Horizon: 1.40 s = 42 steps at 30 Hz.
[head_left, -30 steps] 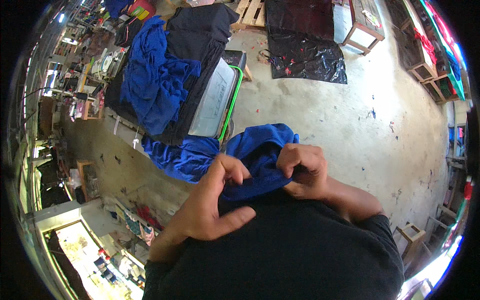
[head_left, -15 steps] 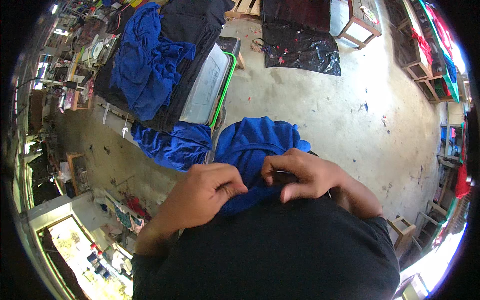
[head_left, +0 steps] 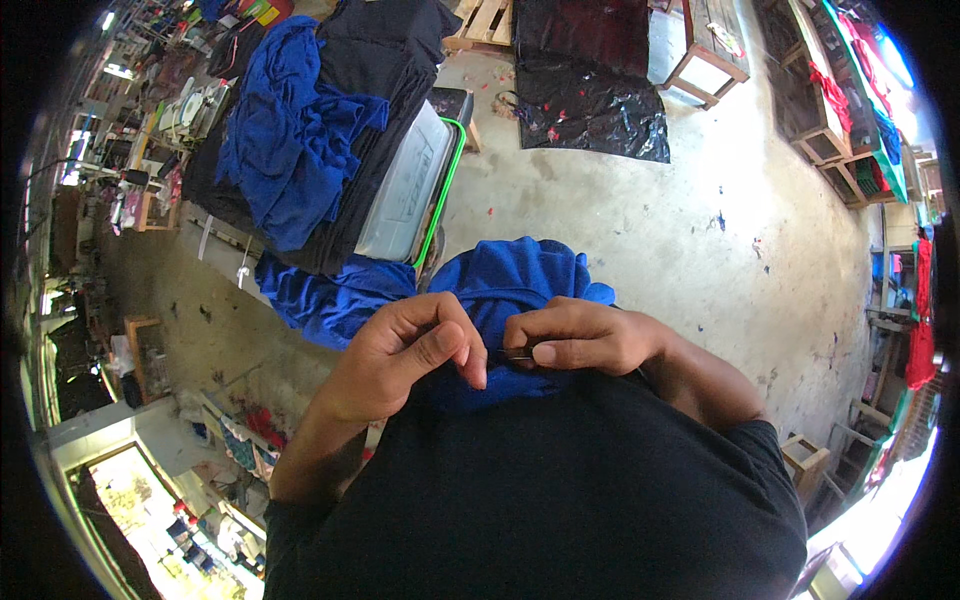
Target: The person holds a blue garment and uses small scissors to trim loose threads and a red tag from the fabric. The person then picks up another blue garment and repeats the trimming process.
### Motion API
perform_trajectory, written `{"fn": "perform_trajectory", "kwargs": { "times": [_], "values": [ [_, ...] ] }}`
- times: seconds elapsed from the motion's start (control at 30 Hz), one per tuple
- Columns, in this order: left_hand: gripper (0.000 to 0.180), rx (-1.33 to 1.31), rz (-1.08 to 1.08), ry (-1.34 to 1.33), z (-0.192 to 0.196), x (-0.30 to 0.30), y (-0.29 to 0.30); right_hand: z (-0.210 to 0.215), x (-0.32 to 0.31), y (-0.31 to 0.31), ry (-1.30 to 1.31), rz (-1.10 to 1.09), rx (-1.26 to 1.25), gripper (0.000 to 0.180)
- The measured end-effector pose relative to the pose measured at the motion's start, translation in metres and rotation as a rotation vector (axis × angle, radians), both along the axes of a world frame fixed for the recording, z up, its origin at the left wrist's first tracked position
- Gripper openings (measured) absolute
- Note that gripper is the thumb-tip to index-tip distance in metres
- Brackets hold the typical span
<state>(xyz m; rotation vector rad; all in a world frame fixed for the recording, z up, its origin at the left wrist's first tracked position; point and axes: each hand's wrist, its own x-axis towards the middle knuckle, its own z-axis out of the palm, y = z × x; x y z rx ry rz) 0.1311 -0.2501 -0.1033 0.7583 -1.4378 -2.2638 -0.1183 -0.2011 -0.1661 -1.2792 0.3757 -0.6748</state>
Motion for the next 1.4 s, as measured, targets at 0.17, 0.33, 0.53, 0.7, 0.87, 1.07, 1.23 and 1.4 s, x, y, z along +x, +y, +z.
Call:
{"fn": "perform_trajectory", "kwargs": {
  "times": [0.17,0.33,0.53,0.7,0.87,1.07,1.23,1.4],
  "values": [
    [0.036,-0.072,0.066,-0.175,0.007,0.002,-0.004,0.011,0.001,-0.008,0.045,0.023,-0.074,0.028],
    [0.020,-0.210,0.125,-0.084,-0.003,-0.003,-0.001,0.000,0.011,-0.010,0.024,0.002,-0.155,0.030],
    [0.016,-0.277,0.126,-0.072,-0.001,0.001,-0.004,0.000,0.014,-0.019,0.074,0.038,-0.145,0.030],
    [0.021,-0.628,0.259,0.014,0.015,0.009,-0.012,0.011,0.020,-0.014,0.079,-0.136,-0.137,0.025],
    [0.020,-0.653,0.515,0.039,0.027,0.023,-0.024,0.005,0.015,-0.014,0.153,-0.136,-0.167,0.025],
    [0.017,-0.992,0.998,-0.065,0.018,0.051,-0.059,-0.010,0.016,0.010,-0.132,-0.434,0.285,0.028],
    [0.030,-0.839,0.341,-0.205,0.019,-0.015,-0.026,-0.003,0.005,0.013,-0.081,-0.525,0.382,0.025],
    [0.027,-1.183,-0.027,-0.513,0.020,-0.006,-0.050,0.018,-0.024,0.009,-0.030,-0.646,0.211,0.018]
  ]
}}
